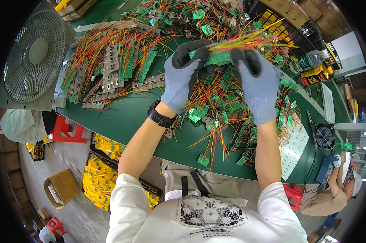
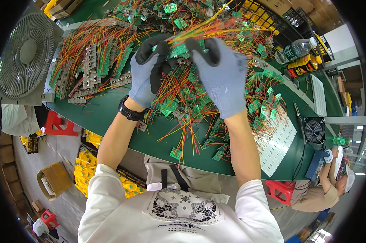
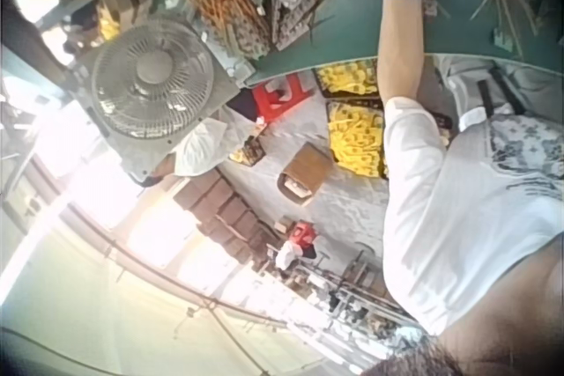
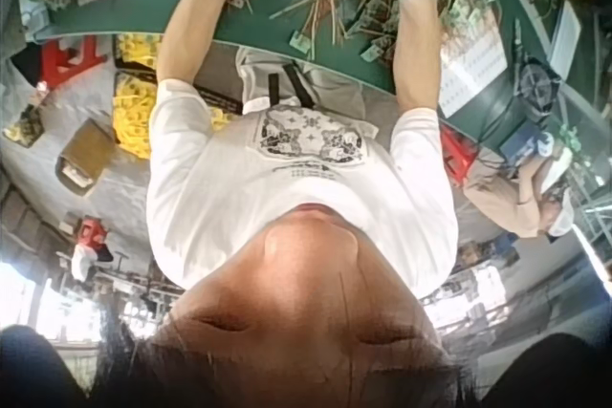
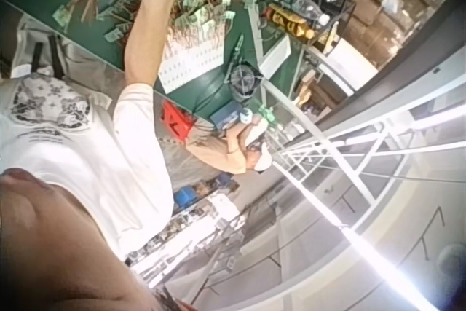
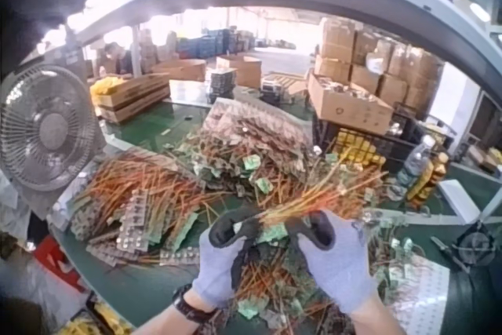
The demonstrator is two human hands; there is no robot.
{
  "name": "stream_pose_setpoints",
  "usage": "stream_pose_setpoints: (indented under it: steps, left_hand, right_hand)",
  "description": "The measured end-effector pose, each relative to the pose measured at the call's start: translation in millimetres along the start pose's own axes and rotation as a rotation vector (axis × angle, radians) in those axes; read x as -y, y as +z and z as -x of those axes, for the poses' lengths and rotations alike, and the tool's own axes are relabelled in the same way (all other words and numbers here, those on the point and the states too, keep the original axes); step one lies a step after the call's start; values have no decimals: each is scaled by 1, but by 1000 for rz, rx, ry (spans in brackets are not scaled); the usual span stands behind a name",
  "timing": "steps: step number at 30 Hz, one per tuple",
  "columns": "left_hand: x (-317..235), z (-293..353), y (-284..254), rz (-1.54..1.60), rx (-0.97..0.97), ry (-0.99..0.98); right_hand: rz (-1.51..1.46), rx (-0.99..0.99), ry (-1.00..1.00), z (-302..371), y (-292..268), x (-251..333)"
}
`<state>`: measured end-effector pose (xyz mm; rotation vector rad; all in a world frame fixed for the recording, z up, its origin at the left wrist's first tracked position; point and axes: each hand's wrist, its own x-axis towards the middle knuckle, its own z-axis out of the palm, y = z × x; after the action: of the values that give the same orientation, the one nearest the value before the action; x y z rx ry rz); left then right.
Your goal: The person sorts and prepares small electronic circuit boards with colorful wires by hand on a work bench, wearing gloves.
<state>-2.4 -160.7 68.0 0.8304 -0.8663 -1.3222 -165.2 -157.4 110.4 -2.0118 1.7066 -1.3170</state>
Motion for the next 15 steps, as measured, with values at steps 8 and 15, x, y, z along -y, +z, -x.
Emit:
stream_pose_setpoints:
  steps: [8, 15]
  left_hand:
    - [12, -5, -3, -13, -83, 63]
    - [11, -1, -2, 13, -88, 30]
  right_hand:
    - [-156, 10, 93, -8, 5, -20]
    - [242, 56, -34, -6, 0, -7]
